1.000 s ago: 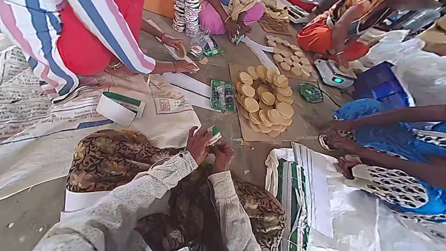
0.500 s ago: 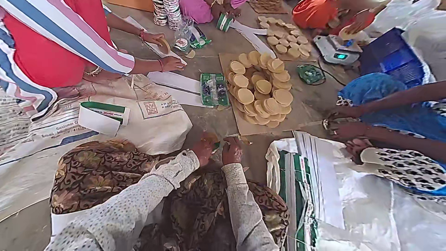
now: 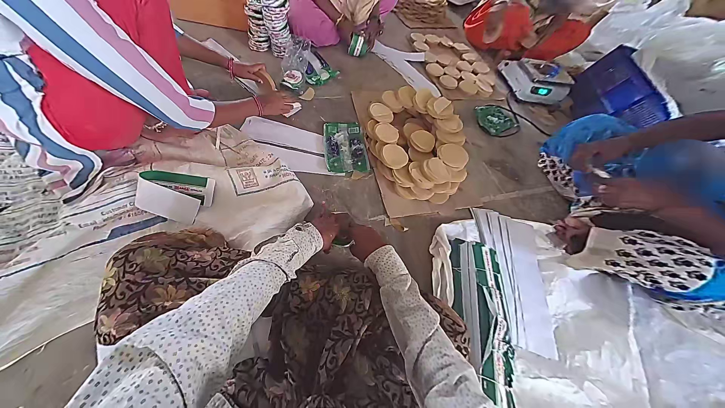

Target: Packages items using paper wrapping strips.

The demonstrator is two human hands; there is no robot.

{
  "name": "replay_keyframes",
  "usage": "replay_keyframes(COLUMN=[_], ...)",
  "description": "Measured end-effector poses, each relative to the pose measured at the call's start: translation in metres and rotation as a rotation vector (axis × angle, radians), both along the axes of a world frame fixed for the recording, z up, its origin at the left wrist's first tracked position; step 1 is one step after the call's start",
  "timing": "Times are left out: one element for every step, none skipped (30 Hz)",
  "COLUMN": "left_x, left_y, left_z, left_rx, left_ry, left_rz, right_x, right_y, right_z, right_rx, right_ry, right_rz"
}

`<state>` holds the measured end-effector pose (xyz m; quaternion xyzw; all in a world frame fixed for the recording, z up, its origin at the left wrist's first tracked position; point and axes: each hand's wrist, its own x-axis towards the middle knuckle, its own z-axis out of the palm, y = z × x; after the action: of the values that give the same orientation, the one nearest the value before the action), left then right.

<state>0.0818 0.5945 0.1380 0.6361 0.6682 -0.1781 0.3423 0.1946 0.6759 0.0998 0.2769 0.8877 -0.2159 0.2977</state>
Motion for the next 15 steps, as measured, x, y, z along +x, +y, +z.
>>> replay_keyframes(left_x=[0.001,0.002,0.003,0.004,0.004,0.005,0.007,0.009,0.012,0.016,0.021,0.023,0.023,0.021,0.018], left_y=[0.0,0.002,0.004,0.007,0.011,0.014,0.017,0.019,0.021,0.022,0.023,0.022,0.02,0.018,0.016], left_z=[0.001,-0.005,-0.008,-0.012,-0.017,-0.021,-0.021,-0.023,-0.03,-0.036,-0.042,-0.045,-0.048,-0.047,-0.045], left_rx=[0.004,0.014,0.008,-0.01,-0.024,-0.024,-0.028,-0.029,-0.017,-0.03,-0.028,-0.033,-0.031,-0.036,-0.014], left_ry=[0.01,0.042,0.061,0.08,0.101,0.106,0.118,0.127,0.136,0.168,0.207,0.249,0.284,0.28,0.226], left_rz=[-0.023,-0.056,-0.072,-0.086,-0.108,-0.122,-0.133,-0.133,-0.121,-0.117,-0.132,-0.173,-0.24,-0.293,-0.3], right_x=[0.003,0.007,0.009,0.01,0.011,0.014,0.018,0.023,0.031,0.039,0.044,0.046,0.046,0.044,0.041], right_y=[-0.003,-0.007,-0.011,-0.013,-0.015,-0.017,-0.018,-0.02,-0.022,-0.026,-0.029,-0.028,-0.025,-0.02,-0.014], right_z=[-0.002,-0.006,-0.01,-0.013,-0.016,-0.017,-0.018,-0.019,-0.023,-0.028,-0.034,-0.038,-0.042,-0.042,-0.041], right_rx=[-0.024,-0.019,0.004,0.02,0.025,0.019,0.009,0.002,0.004,0.036,0.104,0.167,0.197,0.174,0.129], right_ry=[0.024,0.055,0.08,0.095,0.11,0.13,0.164,0.232,0.357,0.53,0.698,0.8,0.839,0.806,0.733], right_rz=[-0.026,-0.034,-0.027,-0.026,-0.037,-0.06,-0.094,-0.144,-0.228,-0.334,-0.444,-0.537,-0.615,-0.684,-0.74])
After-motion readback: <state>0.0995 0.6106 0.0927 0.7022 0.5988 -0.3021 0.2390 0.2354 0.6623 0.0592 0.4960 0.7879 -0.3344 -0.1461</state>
